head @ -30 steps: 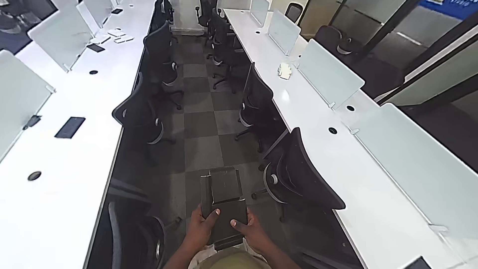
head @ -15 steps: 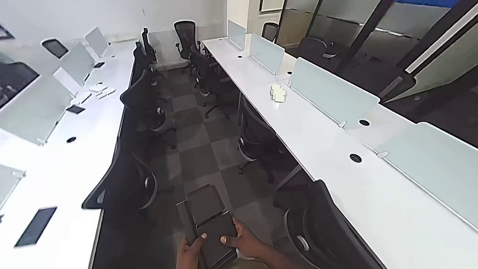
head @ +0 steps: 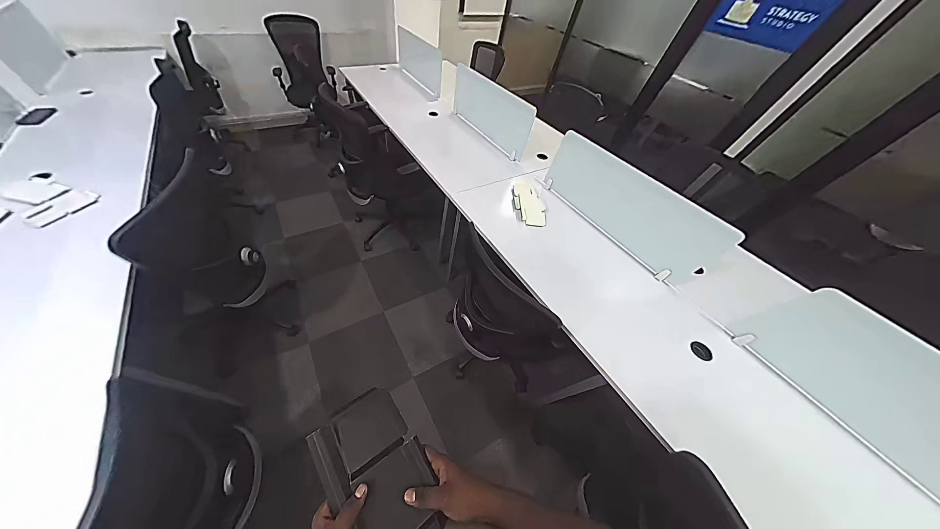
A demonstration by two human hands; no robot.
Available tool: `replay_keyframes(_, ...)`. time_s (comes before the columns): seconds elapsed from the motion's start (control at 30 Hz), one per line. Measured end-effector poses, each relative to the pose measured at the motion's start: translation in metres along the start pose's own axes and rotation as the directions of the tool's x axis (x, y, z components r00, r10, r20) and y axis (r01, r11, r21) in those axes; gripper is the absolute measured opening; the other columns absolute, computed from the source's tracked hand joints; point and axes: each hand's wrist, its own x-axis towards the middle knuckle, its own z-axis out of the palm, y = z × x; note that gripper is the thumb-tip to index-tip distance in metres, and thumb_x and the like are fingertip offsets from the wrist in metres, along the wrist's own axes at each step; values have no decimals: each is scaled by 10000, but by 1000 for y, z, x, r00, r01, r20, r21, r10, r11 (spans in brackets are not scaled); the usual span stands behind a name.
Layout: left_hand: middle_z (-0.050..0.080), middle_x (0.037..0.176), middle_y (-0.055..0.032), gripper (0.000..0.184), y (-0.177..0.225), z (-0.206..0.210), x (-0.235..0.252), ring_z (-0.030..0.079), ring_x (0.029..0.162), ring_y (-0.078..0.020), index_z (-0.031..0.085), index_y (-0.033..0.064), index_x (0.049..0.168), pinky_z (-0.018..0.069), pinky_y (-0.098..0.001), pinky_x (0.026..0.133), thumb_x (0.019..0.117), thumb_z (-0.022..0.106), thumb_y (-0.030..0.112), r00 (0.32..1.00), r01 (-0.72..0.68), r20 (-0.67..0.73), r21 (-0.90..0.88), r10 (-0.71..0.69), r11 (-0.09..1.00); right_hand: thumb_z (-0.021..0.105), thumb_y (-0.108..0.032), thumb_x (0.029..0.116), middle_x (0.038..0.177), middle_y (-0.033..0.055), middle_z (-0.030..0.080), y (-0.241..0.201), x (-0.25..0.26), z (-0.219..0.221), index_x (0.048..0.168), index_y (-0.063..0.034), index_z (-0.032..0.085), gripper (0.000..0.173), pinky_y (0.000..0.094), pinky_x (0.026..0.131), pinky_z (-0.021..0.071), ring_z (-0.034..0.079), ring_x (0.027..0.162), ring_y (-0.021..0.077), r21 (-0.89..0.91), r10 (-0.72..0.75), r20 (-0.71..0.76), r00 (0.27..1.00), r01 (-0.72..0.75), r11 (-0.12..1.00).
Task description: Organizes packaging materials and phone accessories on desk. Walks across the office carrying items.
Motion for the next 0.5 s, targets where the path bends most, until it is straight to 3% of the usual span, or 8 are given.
replay_keyframes(0.13,746,815,-32,112,60,16,107,731,721,-118,608,34,1039,631,-307,690,947,556,-1,997,-4,80,99,-4,995,724,-343,956,1213,122,670,-47,84,-22,1422,-49,450,615,406,933,579,690,1069,180,-112,26,-159,987,-44,993)
replay_keyframes(0.3,714,797,-15,71,127,57,220,693,701,-90,642,43,980,594,-263,662,910,639,56,985,-46,172,262,0,964,700,-398,967,1200,119,693,-111,158,-57,1384,-34,516,583,392,988,561,693,1083,168,-170,-6,-299,954,-47,984)
replay_keyframes(0.5,705,794,19,51,161,122,331,674,717,-49,650,56,959,577,-231,684,912,633,44,973,-97,227,298,28,950,674,-419,975,966,76,670,-132,223,-120,1166,-33,618,435,325,766,563,655,822,123,-65,-13,-457,889,-19,998)
